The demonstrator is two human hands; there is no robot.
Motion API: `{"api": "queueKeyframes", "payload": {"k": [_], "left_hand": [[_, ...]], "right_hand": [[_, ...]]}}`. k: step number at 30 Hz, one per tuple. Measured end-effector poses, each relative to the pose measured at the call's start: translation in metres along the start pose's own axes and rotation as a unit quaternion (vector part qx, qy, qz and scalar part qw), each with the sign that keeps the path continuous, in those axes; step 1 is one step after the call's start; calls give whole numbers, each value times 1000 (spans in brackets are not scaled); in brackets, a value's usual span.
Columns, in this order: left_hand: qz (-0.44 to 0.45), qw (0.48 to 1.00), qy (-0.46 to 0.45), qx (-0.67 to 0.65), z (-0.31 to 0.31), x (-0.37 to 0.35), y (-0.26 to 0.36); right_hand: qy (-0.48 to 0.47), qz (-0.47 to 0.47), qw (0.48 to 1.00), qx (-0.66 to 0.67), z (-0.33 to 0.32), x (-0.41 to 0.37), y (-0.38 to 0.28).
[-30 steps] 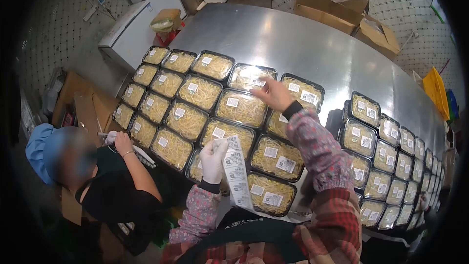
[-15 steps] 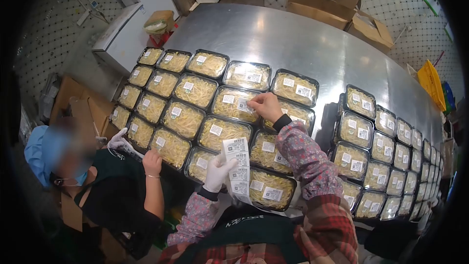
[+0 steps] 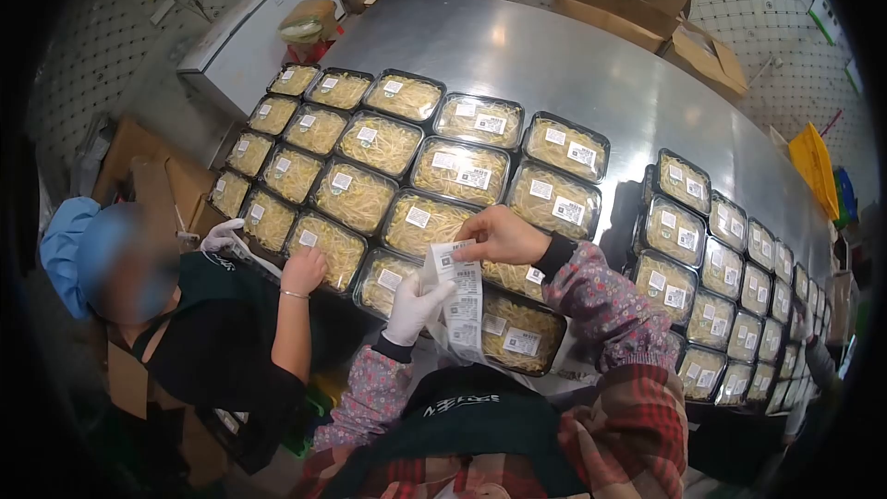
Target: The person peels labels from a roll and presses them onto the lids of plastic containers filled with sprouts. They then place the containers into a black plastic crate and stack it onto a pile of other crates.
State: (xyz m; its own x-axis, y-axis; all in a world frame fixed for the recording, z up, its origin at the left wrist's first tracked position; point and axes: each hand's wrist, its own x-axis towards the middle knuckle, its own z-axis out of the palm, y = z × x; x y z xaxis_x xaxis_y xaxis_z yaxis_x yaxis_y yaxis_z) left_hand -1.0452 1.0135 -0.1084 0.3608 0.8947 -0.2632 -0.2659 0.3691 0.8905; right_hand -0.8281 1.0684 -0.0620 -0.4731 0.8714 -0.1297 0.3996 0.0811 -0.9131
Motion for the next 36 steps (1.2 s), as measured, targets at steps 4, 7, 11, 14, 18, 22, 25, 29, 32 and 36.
{"api": "queueKeyframes", "payload": {"k": [4,7,11,14,18,22,25,29,32,36], "left_hand": [[37,998,56,-12,7,-1,-12],[-23,999,35,-32,-5,-11,-28],[-89,995,-46,22,-16,-44,-26],[-130,990,-48,5,-33,-69,-19],[-62,996,48,41,-68,-93,-9],[16,989,135,54,-81,-106,6],[61,980,179,64,-78,-109,10],[104,973,194,63,-59,-108,8],[116,965,174,155,-64,-101,-15],[196,927,146,286,-45,-100,2]], "right_hand": [[56,1,998,-4,23,-20,-8],[112,-67,990,-52,32,-28,0],[268,-23,963,21,28,-17,15],[246,41,968,-10,34,6,36],[230,45,968,-95,58,32,51],[256,0,909,-330,72,38,60],[291,-1,844,-451,68,29,43],[197,85,962,-168,71,3,-13],[44,-32,997,46,104,-19,-16],[8,64,981,182,125,-47,-21]]}}
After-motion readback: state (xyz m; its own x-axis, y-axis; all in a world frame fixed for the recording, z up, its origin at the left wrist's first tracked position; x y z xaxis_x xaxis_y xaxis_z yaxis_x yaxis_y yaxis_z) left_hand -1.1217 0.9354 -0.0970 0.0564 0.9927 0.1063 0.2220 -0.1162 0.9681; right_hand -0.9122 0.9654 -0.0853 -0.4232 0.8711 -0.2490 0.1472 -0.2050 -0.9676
